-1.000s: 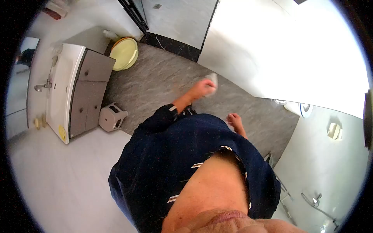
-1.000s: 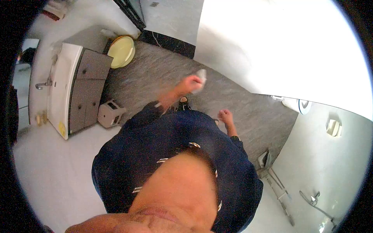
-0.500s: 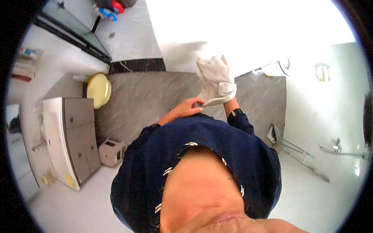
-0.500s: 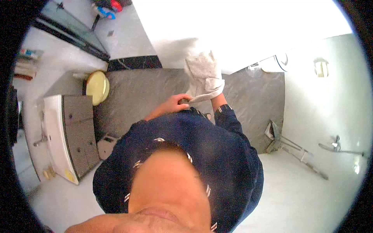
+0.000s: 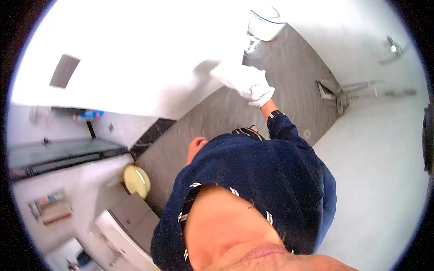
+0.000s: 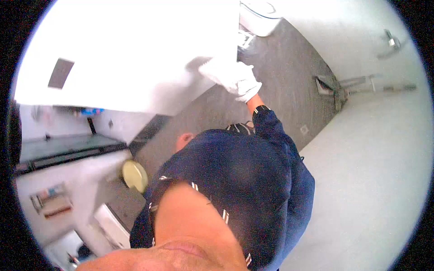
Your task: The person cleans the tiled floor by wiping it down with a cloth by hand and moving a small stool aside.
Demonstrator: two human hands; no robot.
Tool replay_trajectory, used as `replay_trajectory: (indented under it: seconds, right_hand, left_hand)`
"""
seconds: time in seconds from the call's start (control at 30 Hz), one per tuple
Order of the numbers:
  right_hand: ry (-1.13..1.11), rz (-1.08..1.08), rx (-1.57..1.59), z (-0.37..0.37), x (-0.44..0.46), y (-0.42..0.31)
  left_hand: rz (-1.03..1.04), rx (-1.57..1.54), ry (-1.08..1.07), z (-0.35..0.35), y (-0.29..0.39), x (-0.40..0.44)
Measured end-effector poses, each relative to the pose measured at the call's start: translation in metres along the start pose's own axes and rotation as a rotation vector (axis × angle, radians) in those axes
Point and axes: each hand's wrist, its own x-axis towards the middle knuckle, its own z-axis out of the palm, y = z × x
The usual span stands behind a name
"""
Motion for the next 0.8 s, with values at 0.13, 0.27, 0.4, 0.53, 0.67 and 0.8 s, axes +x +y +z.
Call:
replay_trajectory:
  seconds: [0.13, 0.27, 0.4, 0.53, 0.67, 0.8]
  right_hand:
    - [0.295, 0.032, -0.425, -0.117, -0.031, -0.006]
    - [0.520, 0.309, -1.043, -0.206, -0.118, 0.033]
    - [0.617, 0.534, -1.144, -0.233, -0.171, 0.050]
    - [0.656, 0.634, -1.094, -0.241, -0.201, 0.055]
    - [0.645, 0.652, -1.017, -0.236, -0.206, 0.059]
    - [0.592, 0.632, -0.949, -0.225, -0.196, 0.074]
  left_hand:
    - [0.005, 0.141, -0.028, 0.020, 0.023, 0.044]
    - [0.029, 0.267, -0.166, 0.021, 0.034, 0.063]
    - [0.040, 0.369, -0.305, 0.021, 0.042, 0.089]
    - [0.033, 0.488, -0.519, 0.041, 0.056, 0.120]
    - [0.021, 0.597, -0.708, 0.061, 0.073, 0.148]
    - [0.005, 0.689, -0.859, 0.083, 0.084, 0.173]
